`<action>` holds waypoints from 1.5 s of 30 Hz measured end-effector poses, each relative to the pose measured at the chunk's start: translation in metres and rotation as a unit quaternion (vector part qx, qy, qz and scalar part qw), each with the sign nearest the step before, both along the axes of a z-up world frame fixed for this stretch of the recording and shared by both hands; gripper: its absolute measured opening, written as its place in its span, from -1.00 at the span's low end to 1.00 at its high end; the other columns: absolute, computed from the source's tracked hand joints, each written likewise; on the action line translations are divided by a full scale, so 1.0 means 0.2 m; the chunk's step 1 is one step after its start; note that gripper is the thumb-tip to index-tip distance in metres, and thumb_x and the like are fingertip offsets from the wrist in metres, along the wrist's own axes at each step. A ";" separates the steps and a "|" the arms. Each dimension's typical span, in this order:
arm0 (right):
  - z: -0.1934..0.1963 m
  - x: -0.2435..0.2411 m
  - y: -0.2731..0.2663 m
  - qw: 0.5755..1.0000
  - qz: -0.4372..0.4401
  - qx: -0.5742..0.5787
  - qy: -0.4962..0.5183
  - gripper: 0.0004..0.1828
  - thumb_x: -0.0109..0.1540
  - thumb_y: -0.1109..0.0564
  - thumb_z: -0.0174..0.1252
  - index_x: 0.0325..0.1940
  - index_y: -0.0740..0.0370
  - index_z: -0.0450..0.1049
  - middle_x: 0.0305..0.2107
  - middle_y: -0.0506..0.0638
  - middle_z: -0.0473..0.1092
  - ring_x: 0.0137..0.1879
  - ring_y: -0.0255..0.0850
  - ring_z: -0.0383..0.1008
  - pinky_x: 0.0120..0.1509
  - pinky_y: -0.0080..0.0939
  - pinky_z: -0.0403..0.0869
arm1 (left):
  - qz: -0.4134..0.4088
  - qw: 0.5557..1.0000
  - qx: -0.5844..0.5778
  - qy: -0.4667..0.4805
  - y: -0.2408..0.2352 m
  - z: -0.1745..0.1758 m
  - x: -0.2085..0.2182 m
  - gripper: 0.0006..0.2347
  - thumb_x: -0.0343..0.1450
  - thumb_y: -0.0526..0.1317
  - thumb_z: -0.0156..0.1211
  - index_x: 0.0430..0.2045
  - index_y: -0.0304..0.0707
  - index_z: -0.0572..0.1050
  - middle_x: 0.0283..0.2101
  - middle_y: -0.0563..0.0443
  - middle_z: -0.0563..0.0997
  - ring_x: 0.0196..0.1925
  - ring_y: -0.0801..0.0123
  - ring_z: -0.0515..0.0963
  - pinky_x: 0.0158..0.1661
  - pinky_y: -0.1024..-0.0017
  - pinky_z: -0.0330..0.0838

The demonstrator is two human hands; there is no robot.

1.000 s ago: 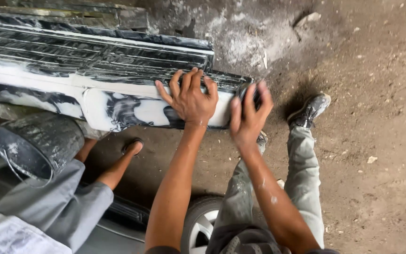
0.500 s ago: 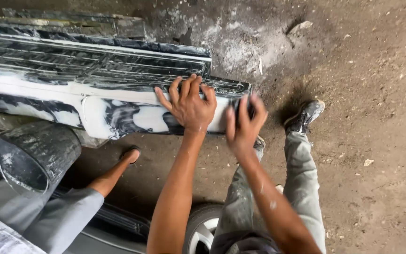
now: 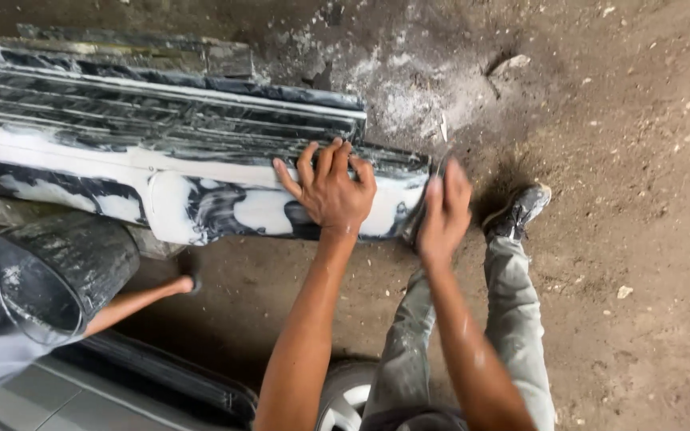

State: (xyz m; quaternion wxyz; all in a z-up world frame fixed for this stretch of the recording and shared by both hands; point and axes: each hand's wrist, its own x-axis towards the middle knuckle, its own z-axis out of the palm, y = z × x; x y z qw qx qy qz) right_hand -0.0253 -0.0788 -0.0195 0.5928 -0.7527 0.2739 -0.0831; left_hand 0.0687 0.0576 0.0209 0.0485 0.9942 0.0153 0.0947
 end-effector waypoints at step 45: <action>0.14 0.07 -0.22 0.978 0.208 -0.021 -0.019 -0.54 0.44 0.16 0.16 0.38 0.45 0.38 0.12 0.15 0.35 0.19 -0.14 0.39 0.27 -0.20 0.40 | 0.137 0.987 -0.086 0.024 -0.10 -0.01 -0.03 -0.59 0.50 0.00 -0.09 0.08 -0.24 0.54 0.37 -0.09 0.41 0.52 0.11 0.24 0.55 -0.04 -0.29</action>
